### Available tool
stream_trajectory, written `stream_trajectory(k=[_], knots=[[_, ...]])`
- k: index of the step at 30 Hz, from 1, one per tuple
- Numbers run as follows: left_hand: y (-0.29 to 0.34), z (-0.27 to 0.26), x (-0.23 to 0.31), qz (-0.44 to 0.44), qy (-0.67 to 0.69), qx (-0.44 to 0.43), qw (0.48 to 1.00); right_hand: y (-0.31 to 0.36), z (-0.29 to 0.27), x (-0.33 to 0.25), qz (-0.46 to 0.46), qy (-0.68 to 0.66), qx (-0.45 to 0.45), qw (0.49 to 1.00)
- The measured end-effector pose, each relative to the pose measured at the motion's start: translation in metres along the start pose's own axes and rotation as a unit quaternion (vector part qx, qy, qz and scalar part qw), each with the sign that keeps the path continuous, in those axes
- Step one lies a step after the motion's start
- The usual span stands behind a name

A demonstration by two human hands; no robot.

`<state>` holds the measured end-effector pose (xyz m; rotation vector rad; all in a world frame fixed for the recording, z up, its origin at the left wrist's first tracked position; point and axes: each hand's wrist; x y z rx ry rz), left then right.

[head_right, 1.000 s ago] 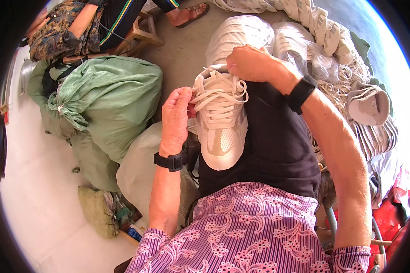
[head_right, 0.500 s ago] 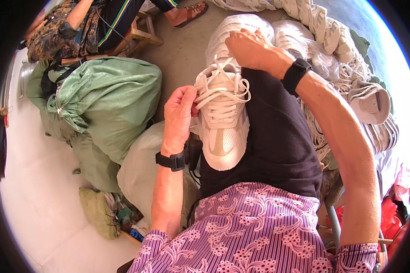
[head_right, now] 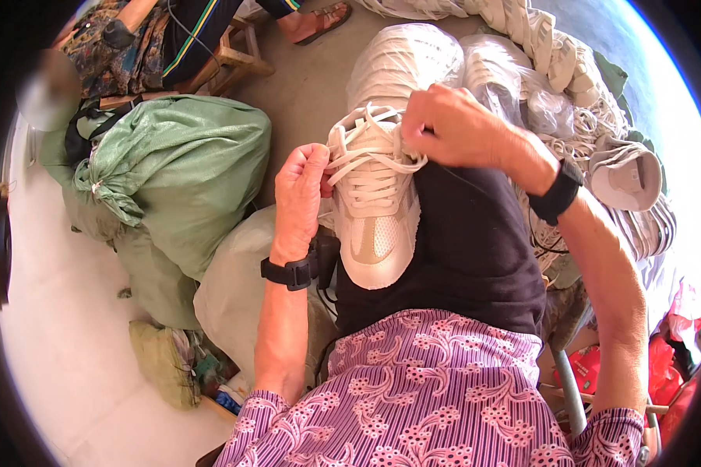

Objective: Lacing white athletic shoe components (tongues).

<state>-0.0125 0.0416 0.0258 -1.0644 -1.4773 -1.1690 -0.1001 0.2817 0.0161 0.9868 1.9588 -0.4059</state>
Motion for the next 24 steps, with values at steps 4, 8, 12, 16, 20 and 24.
stream_trajectory(k=[4, 8, 12, 16, 20, 24], knots=[[-0.004, 0.001, -0.001, 0.028, -0.064, -0.004, 0.998, 0.023, 0.001, -0.01, -0.062, 0.095, 0.055, 0.992], [-0.015, 0.007, -0.004, 0.19, -0.331, 0.01, 0.924, 0.028, 0.002, -0.006, -0.015, 0.032, 0.045, 0.998], [-0.027, 0.011, -0.007, 0.099, -0.318, -0.065, 0.941, 0.036, 0.012, -0.002, -0.007, 0.004, 0.127, 0.992], [-0.026, 0.007, -0.011, -0.132, -0.06, -0.038, 0.989, 0.046, 0.011, 0.006, 0.04, -0.133, 0.182, 0.973], [-0.03, -0.019, -0.001, -0.106, 0.026, -0.02, 0.994, 0.059, 0.002, 0.016, 0.12, -0.195, 0.213, 0.95], [-0.036, -0.06, 0.046, -0.005, 0.181, -0.01, 0.983, 0.058, -0.007, 0.021, 0.168, -0.184, 0.246, 0.937]])
Point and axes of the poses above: each hand's wrist, its own y-axis away from the middle knuckle, its own z-axis out of the palm, x = y × z, and after that the axes turned 12 degrees about z, right-handed
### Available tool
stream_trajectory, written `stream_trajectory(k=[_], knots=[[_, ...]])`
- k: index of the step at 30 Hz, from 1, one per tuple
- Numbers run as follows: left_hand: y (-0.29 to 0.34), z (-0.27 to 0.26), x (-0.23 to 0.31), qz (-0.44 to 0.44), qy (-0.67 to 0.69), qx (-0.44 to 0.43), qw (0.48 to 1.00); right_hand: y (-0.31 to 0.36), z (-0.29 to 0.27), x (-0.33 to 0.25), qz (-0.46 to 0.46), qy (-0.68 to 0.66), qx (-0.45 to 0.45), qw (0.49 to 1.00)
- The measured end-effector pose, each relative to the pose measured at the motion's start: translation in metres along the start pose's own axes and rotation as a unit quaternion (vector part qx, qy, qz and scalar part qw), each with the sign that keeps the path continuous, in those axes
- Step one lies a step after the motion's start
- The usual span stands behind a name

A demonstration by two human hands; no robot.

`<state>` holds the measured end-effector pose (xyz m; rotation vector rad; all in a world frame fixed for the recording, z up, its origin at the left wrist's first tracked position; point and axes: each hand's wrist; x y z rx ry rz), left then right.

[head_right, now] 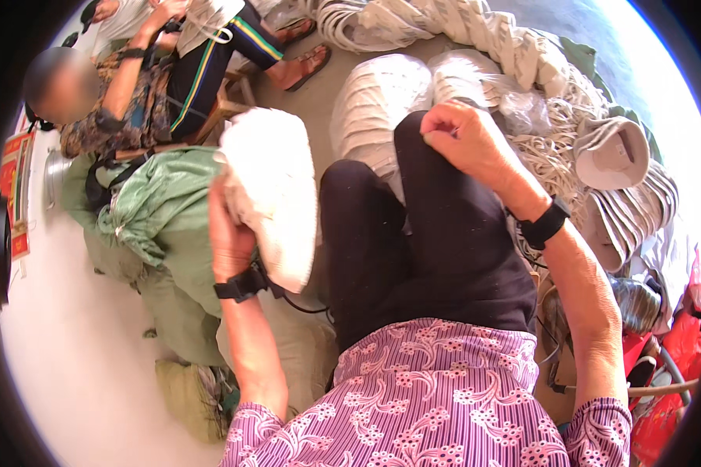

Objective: Lacing white athletic shoe components (tongues).

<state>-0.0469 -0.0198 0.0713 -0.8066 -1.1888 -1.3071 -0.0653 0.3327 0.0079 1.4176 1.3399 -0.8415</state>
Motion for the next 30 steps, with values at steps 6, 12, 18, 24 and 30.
stream_trajectory(k=[6, 12, 18, 24, 30], knots=[[0.014, 0.014, 0.108, 0.189, -0.106, -0.053, 0.975, -0.014, 0.028, -0.027, -0.089, 0.043, -0.038, 0.994], [0.012, 0.01, 0.185, 0.159, -0.003, -0.046, 0.986, -0.029, 0.088, -0.051, -0.207, 0.132, -0.123, 0.962], [0.005, 0.017, 0.202, 0.32, -0.217, 0.035, 0.921, -0.032, 0.134, -0.065, -0.211, 0.237, -0.105, 0.943], [0.023, 0.036, 0.208, 0.488, -0.528, 0.031, 0.694, -0.045, 0.127, -0.083, -0.136, 0.067, -0.209, 0.966], [0.032, 0.022, 0.221, 0.501, -0.457, 0.125, 0.724, -0.064, 0.04, -0.146, -0.23, 0.007, -0.182, 0.956]])
Point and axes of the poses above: each hand's wrist, its own y-axis away from the middle knuckle, its own z-axis out of the palm, x = y × z, and after that the axes turned 12 degrees about z, right-handed
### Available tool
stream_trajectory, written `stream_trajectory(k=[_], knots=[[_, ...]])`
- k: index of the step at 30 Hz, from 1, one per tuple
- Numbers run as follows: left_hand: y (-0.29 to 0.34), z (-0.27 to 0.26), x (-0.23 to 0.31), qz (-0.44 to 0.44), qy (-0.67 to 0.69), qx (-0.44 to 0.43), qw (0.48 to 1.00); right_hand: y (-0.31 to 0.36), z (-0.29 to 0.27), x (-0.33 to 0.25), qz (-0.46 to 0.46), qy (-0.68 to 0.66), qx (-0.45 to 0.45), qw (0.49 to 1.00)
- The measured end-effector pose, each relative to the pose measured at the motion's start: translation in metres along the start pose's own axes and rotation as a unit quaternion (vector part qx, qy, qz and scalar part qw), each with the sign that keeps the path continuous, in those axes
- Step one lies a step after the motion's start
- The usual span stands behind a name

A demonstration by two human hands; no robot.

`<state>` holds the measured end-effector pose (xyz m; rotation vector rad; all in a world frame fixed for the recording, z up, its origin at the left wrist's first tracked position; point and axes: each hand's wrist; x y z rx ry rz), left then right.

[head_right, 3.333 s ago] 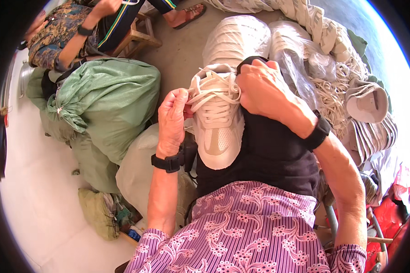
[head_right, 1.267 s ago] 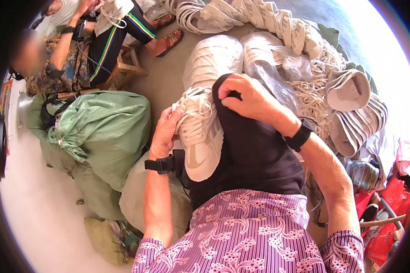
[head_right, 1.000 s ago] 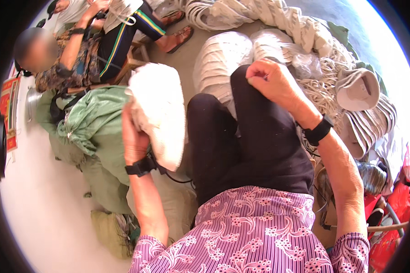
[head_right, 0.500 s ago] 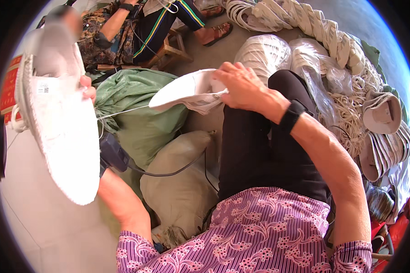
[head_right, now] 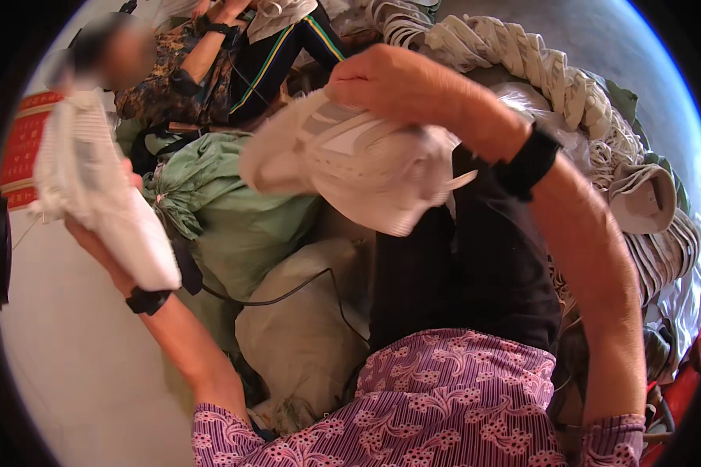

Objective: Lacing white athletic shoe components (tongues).

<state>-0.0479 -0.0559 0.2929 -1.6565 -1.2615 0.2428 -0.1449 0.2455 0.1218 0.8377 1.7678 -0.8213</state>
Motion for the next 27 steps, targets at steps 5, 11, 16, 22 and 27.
stream_trajectory(k=[5, 11, 16, 22, 27], knots=[[0.059, 0.022, -0.058, -0.241, 0.28, 0.03, 0.929, 0.006, -0.009, -0.027, 0.01, 0.137, -0.24, 0.961], [0.18, 0.077, -0.113, -0.329, 0.055, -0.122, 0.935, 0.001, 0.062, -0.005, -0.001, 0.202, -0.334, 0.921], [0.23, 0.114, -0.09, -0.408, 0.152, -0.173, 0.884, -0.018, 0.074, 0.033, 0.004, 0.197, -0.211, 0.957], [0.228, 0.118, -0.082, -0.396, 0.169, -0.183, 0.884, -0.02, 0.038, 0.036, 0.082, 0.04, 0.191, 0.977], [0.248, 0.114, -0.107, -0.336, 0.04, -0.231, 0.912, 0.068, 0.007, 0.015, 0.129, 0.166, 0.095, 0.973]])
Point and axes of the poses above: each hand's wrist, its own y-axis away from the middle knuckle, its own z-axis out of the palm, x = y × z, and after that the axes turned 12 degrees about z, right-handed
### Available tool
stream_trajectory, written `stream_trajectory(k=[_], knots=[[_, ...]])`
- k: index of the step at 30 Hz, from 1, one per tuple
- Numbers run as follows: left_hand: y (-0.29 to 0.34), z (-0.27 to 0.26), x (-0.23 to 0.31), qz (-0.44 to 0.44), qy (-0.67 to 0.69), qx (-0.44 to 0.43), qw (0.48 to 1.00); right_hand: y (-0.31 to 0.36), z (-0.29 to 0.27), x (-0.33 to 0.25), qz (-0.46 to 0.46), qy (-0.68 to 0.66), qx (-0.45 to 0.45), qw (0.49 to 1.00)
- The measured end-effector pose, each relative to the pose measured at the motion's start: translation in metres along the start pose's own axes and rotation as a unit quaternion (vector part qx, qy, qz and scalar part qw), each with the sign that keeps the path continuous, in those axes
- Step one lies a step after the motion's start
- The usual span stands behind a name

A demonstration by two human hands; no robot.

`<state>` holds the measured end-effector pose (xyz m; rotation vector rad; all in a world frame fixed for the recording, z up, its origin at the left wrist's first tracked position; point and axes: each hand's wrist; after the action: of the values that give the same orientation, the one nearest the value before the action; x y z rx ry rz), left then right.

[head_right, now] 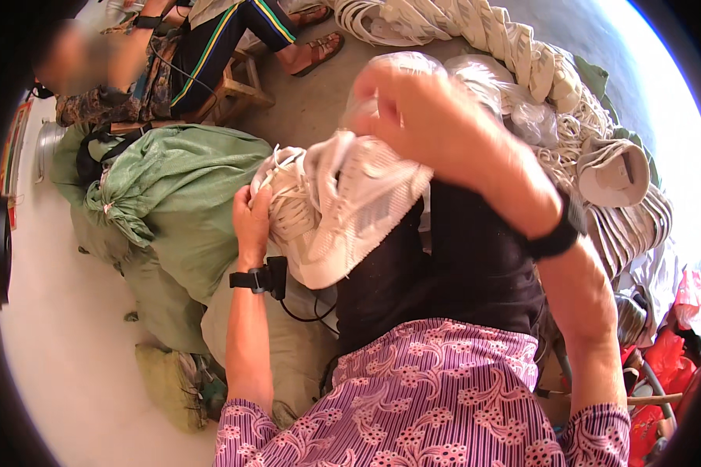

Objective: Lacing white athletic shoe components (tongues).

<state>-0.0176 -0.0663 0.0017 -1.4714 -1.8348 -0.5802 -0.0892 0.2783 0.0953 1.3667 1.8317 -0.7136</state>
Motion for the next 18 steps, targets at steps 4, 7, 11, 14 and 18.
stream_trajectory(k=[4, 7, 11, 14, 18], knots=[[0.003, 0.012, -0.011, -0.014, -0.012, -0.022, 1.0, 0.028, 0.042, 0.007, 0.056, 0.071, -0.116, 0.989], [-0.002, 0.02, 0.001, 0.07, -0.159, -0.031, 0.984, 0.027, 0.051, 0.02, 0.034, 0.024, -0.113, 0.993], [-0.022, 0.037, 0.034, 0.184, -0.209, -0.068, 0.958, 0.012, 0.046, 0.026, -0.019, 0.011, -0.142, 0.99], [-0.03, 0.061, 0.054, 0.066, 0.148, -0.212, 0.964, 0.009, 0.043, 0.023, -0.002, 0.015, -0.164, 0.986], [-0.016, 0.08, 0.063, -0.107, 0.324, -0.255, 0.905, 0.014, 0.043, 0.024, 0.007, 0.015, -0.152, 0.988]])
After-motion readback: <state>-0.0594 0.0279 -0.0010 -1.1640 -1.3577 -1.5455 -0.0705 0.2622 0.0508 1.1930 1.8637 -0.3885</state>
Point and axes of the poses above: each hand's wrist, its own y-axis away from the middle knuckle, its own z-axis out of the palm, x = y × z, and after that the axes turned 12 degrees about z, right-handed
